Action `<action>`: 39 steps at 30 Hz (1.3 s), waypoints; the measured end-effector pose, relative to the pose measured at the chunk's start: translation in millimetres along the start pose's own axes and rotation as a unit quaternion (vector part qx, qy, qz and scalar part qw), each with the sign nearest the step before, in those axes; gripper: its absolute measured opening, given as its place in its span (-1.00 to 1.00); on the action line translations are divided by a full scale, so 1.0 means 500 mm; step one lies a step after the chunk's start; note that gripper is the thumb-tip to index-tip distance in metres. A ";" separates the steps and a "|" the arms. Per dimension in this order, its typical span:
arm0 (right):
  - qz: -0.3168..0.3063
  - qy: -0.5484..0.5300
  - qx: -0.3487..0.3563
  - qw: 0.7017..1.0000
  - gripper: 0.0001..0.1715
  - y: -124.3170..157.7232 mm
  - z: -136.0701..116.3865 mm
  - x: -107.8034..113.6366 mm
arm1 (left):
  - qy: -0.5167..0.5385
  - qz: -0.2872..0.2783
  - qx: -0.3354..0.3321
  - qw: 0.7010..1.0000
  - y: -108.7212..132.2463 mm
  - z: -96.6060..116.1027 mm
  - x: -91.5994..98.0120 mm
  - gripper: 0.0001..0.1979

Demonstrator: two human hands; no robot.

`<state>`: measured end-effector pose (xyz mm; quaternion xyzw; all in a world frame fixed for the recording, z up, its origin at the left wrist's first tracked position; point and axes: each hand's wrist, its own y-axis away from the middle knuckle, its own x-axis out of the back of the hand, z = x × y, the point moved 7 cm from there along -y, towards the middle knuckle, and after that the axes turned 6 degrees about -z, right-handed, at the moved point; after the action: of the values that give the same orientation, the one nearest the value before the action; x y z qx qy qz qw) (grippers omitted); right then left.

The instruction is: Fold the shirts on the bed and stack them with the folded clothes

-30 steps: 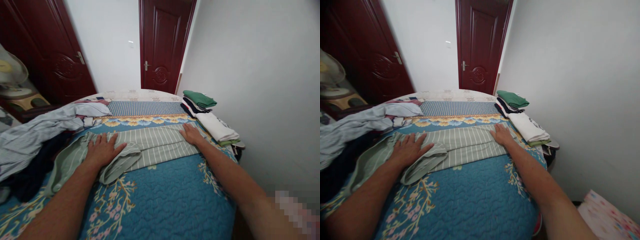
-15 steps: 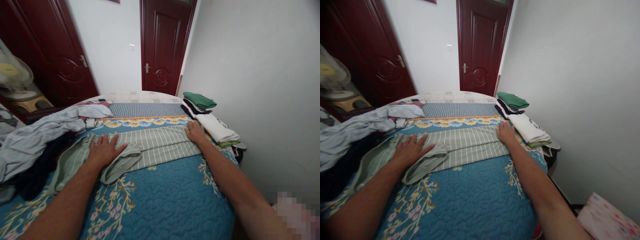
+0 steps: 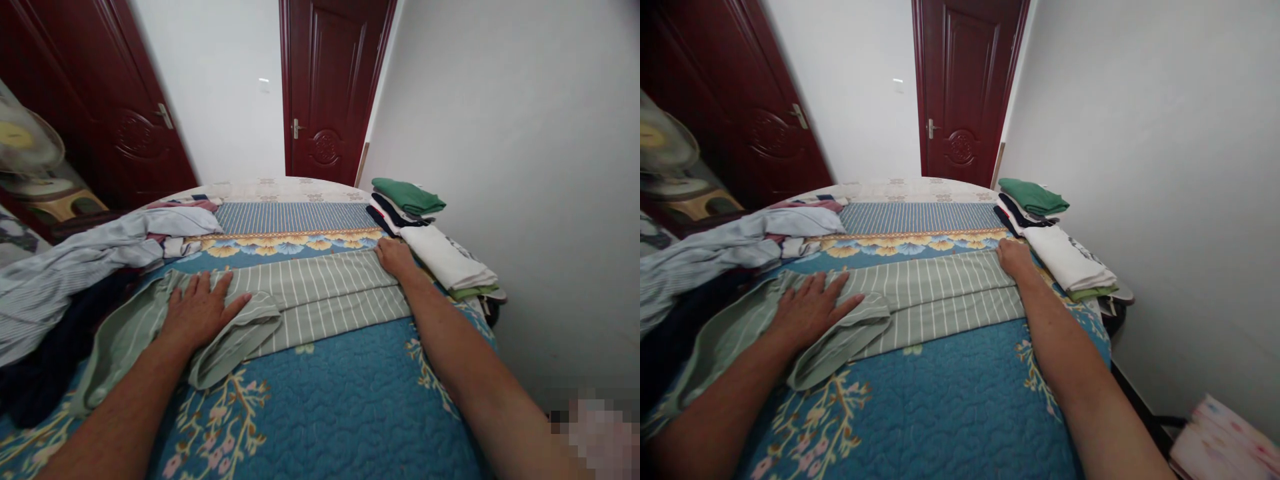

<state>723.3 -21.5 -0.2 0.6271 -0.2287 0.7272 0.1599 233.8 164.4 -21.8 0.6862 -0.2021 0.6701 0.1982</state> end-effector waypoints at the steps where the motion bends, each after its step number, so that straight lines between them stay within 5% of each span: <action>1: -0.001 -0.001 -0.018 1.000 -0.58 0.001 0.008 -0.001 | -0.003 -0.001 0.002 1.000 0.000 -0.001 0.000 -0.05; 6: -0.009 -0.010 -0.081 0.997 -0.61 -0.001 0.034 -0.005 | 0.003 -0.008 0.007 1.000 -0.001 -0.002 0.001 -0.05; 11: 0.044 -0.007 -0.082 0.996 -0.64 0.014 0.029 0.025 | 0.017 0.000 0.002 1.000 0.000 0.001 0.005 -0.04; 15: 0.056 -0.019 -0.027 0.998 -0.58 0.037 -0.009 0.036 | 0.018 -0.008 0.001 1.000 0.004 0.006 0.010 -0.04; 20: -0.007 -0.021 0.023 0.999 -0.41 0.073 -0.030 -0.009 | 0.028 -0.012 0.003 1.000 0.017 0.016 0.019 -0.04; 25: 0.072 -0.031 -0.040 0.996 -0.42 0.096 0.008 0.011 | 0.076 0.000 0.003 0.997 0.019 0.012 0.020 -0.07; 28: 0.145 -0.097 0.074 0.982 -0.44 0.135 -0.078 0.071 | 0.116 0.029 -0.030 0.992 0.018 0.012 0.033 -0.21; 31: 0.172 -0.172 0.226 0.943 -0.51 0.218 -0.236 0.128 | 0.169 0.070 -0.092 0.979 0.029 0.021 0.062 -0.42; 35: 0.112 -0.197 0.389 0.893 -0.58 0.337 -0.449 0.156 | 0.213 0.073 -0.156 0.962 0.053 0.040 0.089 -0.59; 39: 0.050 -0.178 0.420 0.889 -0.56 0.376 -0.551 0.149 | 0.208 0.030 -0.200 0.957 0.069 0.056 0.076 -0.63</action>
<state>382.1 -37.5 18.6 0.7425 0.0423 0.6385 -0.1978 239.4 119.7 15.6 0.4715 -0.3073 0.7494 0.3487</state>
